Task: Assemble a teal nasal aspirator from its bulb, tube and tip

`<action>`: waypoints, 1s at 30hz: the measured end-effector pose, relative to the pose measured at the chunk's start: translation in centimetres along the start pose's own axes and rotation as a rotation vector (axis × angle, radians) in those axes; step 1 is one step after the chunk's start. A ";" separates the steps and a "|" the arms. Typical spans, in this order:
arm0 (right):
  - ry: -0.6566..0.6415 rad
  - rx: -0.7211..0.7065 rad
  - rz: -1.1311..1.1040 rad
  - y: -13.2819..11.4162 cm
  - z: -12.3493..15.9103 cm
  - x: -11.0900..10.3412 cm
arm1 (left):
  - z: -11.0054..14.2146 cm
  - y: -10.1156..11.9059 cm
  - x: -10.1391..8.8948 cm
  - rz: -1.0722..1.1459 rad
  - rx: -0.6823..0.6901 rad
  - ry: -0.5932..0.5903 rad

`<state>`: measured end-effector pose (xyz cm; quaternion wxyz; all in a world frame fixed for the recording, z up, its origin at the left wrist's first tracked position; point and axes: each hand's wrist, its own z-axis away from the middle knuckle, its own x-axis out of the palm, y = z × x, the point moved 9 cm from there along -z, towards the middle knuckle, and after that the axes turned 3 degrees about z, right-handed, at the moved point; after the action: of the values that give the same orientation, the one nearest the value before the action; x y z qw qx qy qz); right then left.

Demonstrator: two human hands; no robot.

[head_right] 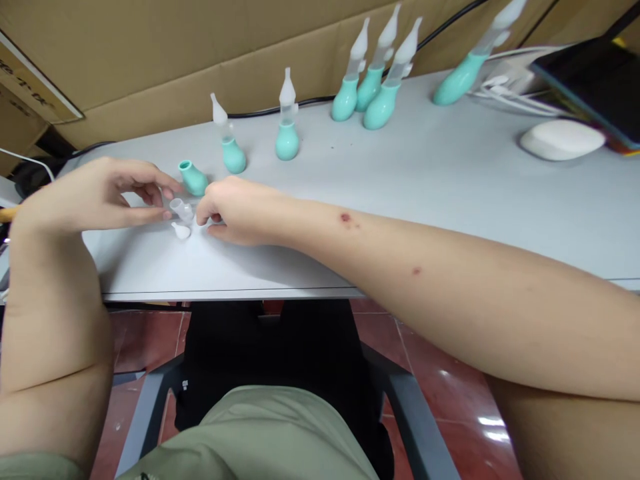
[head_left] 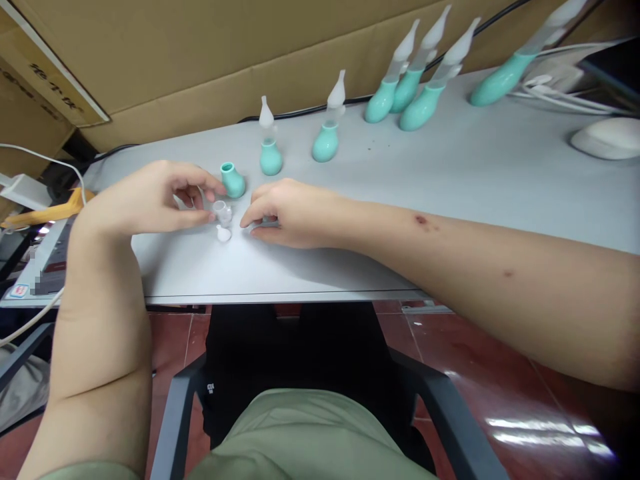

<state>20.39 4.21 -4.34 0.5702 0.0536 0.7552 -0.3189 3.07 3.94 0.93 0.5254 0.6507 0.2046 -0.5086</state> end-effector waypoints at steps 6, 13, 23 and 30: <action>-0.013 0.002 -0.038 0.1 0.2 0.0 | 1.2 1.6 -0.8 0.112 0.026 0.068; 0.057 0.023 -0.152 1.3 0.2 -0.3 | 0.3 1.1 2.0 0.000 -0.069 -0.149; 0.190 0.170 -0.655 3.3 0.7 -1.6 | 1.1 1.8 1.6 0.127 -0.025 -0.104; 0.374 0.131 -1.033 3.4 1.0 -2.9 | 1.7 3.2 -0.6 0.524 0.065 0.351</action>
<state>23.72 7.16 -3.34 0.1912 -0.2329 0.7503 -0.5884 4.62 1.42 3.14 0.5741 0.7757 0.1012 -0.2418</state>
